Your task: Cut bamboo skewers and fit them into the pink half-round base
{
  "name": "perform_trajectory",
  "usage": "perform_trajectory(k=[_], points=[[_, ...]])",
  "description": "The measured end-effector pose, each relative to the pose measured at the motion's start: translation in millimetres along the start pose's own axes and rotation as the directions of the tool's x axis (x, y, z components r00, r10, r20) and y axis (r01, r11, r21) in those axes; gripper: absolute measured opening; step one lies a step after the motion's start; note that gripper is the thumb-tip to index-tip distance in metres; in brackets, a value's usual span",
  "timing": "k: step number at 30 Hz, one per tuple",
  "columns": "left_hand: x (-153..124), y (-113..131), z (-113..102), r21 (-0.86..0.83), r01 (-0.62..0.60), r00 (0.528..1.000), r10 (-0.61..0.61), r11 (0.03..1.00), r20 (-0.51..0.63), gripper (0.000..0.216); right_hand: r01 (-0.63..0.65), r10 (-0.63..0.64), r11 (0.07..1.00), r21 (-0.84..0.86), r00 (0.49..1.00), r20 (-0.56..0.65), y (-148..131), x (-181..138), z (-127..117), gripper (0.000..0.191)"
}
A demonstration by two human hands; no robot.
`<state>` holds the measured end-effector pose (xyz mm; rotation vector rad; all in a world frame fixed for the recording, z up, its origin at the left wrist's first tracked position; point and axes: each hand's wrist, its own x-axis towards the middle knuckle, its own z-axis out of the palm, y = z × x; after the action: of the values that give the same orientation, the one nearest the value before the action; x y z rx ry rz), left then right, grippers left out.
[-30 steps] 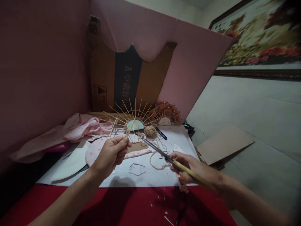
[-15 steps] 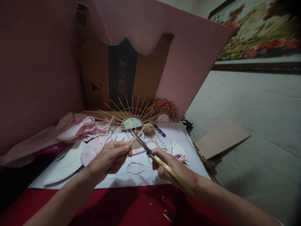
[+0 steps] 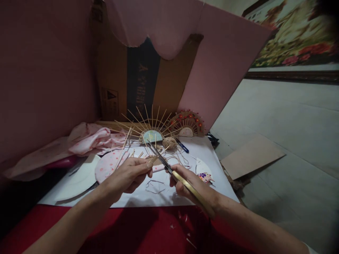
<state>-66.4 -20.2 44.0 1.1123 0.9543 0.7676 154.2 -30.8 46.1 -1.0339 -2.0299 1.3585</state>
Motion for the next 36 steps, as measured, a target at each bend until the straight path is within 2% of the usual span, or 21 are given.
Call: perform_trajectory(k=[17,26,29,36], points=[[1.1,0.4,-3.4,0.032,0.004,1.000,-0.004,0.999,-0.001,0.034,0.008,-0.007,0.999,-0.041,1.000,0.022,1.6,2.8,4.0,0.057],[2.9,-3.0,-9.9,0.138,-0.032,0.997,0.022,0.990,0.072,0.036,0.066,-0.067,0.995,-0.079,0.998,-0.015,10.5,6.1,10.4,0.056],[2.5,-1.5,-9.2,0.137,-0.033,0.998,0.025,0.990,0.058,0.036,0.072,-0.077,0.992,-0.103,0.996,-0.052,10.7,5.9,13.7,0.053],[3.4,-0.2,-13.2,0.178,-0.022,0.999,0.026,0.984,-0.023,0.036,-0.006,0.003,0.999,-0.049,0.997,-0.077,16.9,8.4,20.7,0.043]])
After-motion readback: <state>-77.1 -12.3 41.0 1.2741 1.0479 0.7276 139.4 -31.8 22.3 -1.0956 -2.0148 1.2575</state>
